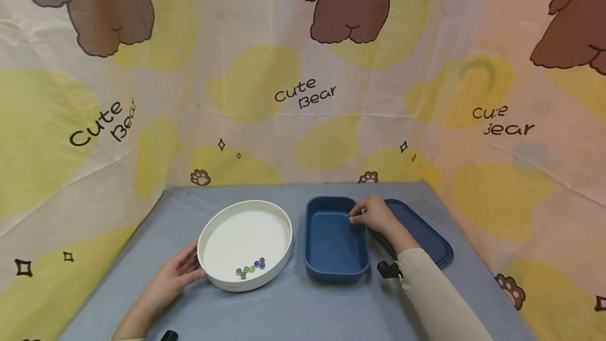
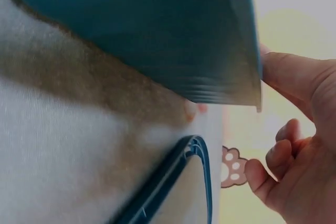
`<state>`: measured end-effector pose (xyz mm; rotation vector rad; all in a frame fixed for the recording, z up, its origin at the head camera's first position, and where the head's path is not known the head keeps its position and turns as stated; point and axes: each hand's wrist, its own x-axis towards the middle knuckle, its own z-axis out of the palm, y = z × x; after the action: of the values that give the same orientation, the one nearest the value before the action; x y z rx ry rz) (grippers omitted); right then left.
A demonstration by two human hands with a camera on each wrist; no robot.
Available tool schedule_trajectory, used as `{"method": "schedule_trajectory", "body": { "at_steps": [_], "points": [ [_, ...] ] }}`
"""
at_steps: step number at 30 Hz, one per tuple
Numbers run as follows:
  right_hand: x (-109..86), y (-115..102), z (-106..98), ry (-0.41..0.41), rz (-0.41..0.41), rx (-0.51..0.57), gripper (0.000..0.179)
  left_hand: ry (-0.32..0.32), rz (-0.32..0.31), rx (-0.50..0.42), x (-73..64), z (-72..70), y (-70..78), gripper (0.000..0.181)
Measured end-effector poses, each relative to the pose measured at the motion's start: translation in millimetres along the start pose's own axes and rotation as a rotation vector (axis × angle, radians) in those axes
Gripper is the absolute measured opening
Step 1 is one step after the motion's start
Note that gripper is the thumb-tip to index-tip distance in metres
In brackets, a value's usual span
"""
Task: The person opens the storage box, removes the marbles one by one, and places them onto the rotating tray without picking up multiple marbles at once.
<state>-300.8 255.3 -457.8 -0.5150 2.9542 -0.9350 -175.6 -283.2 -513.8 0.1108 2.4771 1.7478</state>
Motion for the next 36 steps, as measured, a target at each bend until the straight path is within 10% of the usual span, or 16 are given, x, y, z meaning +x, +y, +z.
{"method": "schedule_trajectory", "body": {
  "at_steps": [17, 36],
  "points": [
    [-6.9, -24, -19, 0.082, -0.005, 0.024, 0.017, 0.000, 0.001, 0.020, 1.8, 1.4, -1.0, 0.102],
    [13.9, -89, 10, 0.036, -0.158, 0.088, 0.014, 0.007, -0.028, 0.024, 2.9, 2.4, -0.4, 0.104]
  ]
}}
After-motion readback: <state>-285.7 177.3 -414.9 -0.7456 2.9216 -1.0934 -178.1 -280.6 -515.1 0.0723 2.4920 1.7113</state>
